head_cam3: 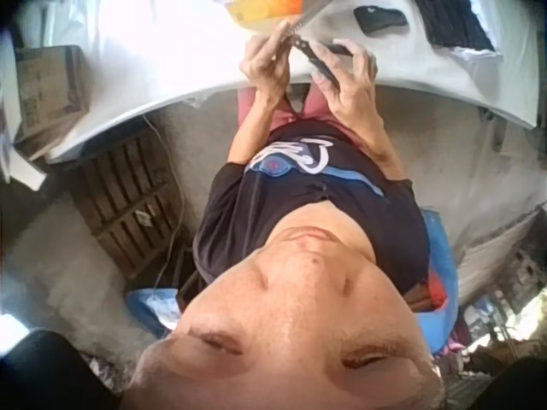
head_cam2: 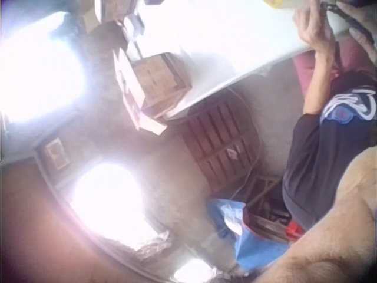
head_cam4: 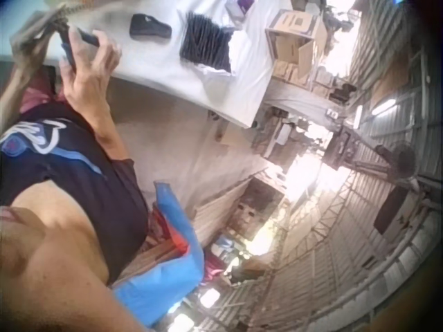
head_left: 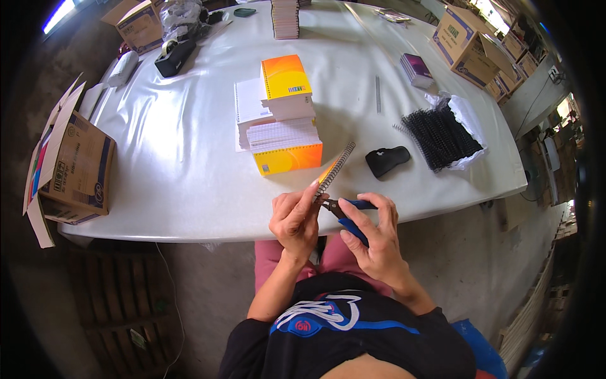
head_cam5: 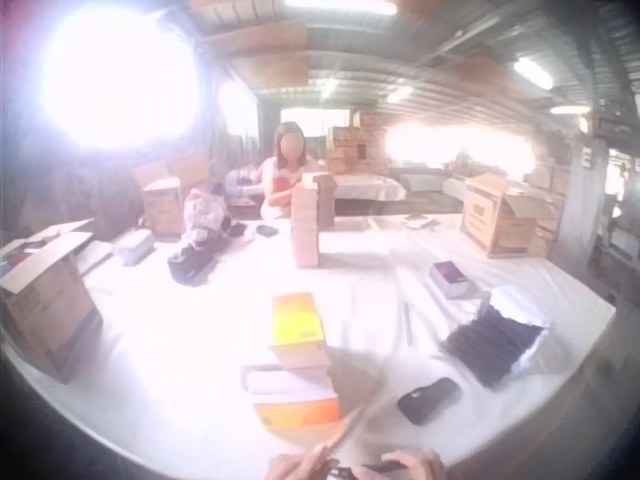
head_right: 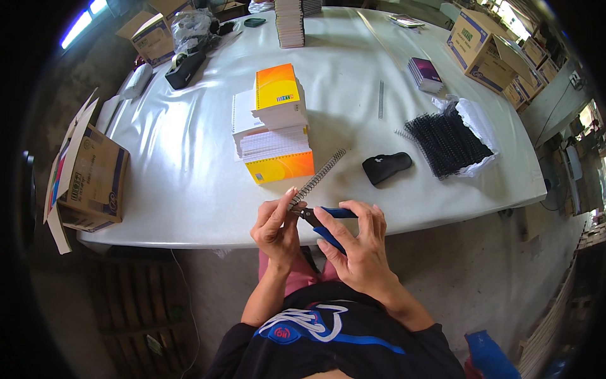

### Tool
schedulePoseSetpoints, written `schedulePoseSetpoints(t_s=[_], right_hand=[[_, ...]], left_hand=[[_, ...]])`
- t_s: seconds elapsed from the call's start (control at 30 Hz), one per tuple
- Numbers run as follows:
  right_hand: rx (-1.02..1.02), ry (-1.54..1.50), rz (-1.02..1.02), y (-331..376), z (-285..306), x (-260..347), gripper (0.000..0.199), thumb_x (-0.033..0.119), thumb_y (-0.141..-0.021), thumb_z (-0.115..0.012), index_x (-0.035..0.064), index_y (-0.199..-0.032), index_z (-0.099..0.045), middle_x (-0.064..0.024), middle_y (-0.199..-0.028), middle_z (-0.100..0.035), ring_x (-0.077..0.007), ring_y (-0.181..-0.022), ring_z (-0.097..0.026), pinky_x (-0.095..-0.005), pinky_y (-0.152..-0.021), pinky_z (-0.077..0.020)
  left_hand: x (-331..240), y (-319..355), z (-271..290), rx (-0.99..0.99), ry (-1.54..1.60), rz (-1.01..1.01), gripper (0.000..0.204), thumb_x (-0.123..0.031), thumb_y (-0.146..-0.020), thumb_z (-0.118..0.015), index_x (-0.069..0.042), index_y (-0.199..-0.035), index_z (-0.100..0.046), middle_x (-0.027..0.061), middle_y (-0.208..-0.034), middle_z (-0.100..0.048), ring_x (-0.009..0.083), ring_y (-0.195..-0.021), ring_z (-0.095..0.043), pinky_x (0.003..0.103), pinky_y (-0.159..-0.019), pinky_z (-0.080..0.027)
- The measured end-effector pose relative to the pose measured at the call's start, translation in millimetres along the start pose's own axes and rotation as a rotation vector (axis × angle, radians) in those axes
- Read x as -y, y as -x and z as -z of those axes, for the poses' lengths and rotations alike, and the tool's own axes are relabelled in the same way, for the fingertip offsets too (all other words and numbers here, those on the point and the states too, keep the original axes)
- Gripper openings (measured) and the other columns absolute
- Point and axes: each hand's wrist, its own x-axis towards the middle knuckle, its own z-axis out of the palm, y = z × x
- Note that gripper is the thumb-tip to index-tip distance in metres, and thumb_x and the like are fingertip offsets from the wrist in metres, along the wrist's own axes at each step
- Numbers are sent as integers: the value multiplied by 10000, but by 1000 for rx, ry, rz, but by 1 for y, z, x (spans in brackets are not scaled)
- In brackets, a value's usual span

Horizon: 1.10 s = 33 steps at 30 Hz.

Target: The person opens a cardboard box using snips and removes stacks of notebooks. They insert spiral coils into the notebooks and use pliers to cut the coil ends.

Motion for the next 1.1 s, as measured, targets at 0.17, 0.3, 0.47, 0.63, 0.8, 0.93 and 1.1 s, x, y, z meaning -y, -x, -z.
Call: schedulePoseSetpoints(t_s=[0.17, 0.3, 0.47, 0.63, 0.8, 0.93, 1.1], right_hand=[[55, -39, -23, 0, -3, 1, 428, 291, -848, -604, 197, -1261, -548, -129, -1136, -465, -297, -1019, -461, -450, -934, -322], [197, -481, -163, 1, 1, 4, 416, 299, -894, -553, 124, -1270, -521, -143, -1016, -534, -283, -949, -542, -409, -820, -425], [460, -1556, -621, 9, -1, -6, 429, 260, -937, -485, 19, -1291, -450, -162, -984, -568, -282, -936, -579, -342, -804, -459], [158, -457, -127, 1, -17, -13, 445, 216, -888, -525, 15, -1279, -458, -198, -1177, -492, -344, -1097, -472, -371, -956, -366], [156, 315, -118, 24, -29, -73, 411, 251, -910, -503, 140, -1305, -476, -157, -1219, -442, -338, -1133, -437, -465, -991, -314], [260, 479, -129, 15, -45, -89, 435, 278, -896, -529, 189, -1316, -466, -140, -1311, -389, -320, -1217, -392, -591, -1007, -246], [68, 88, -105, -32, -48, -69, 477, 210, -859, -594, 122, -1309, -465, -153, -1308, -414, -329, -1200, -423, -464, -1001, -335]], left_hand=[[-3, -4, 1, -30, -22, -62, 445, 50, -634, -702, -66, -1062, -670, 35, -767, -671, 157, -637, -545, 261, -659, -386], [-2, -1, -2, -60, 5, -78, 447, 70, -631, -684, -55, -1059, -668, 42, -784, -683, 164, -653, -557, 266, -658, -407], [-1, 0, -3, -118, 15, -145, 409, 117, -655, -663, -12, -1043, -656, 77, -801, -667, 183, -679, -574, 276, -654, -455], [3, -5, 11, -404, 322, 206, 504, 74, -804, -633, -6, -1273, -464, 59, -875, -608, 121, -764, -570, 243, -677, -463], [42, -8, 94, -657, 189, 358, 359, -136, -957, -484, -49, -1296, -402, 20, -897, -472, 83, -818, -523, 239, -711, -453], [76, 8, 163, -492, -102, 659, 367, -114, -923, -542, -74, -1276, -450, 62, -954, -534, 134, -838, -563, 277, -734, -479], [72, -4, 195, -41, -644, 752, 425, -128, -817, -650, -89, -1224, -534, 179, -1072, -532, 291, -861, -569, 368, -767, -471]])
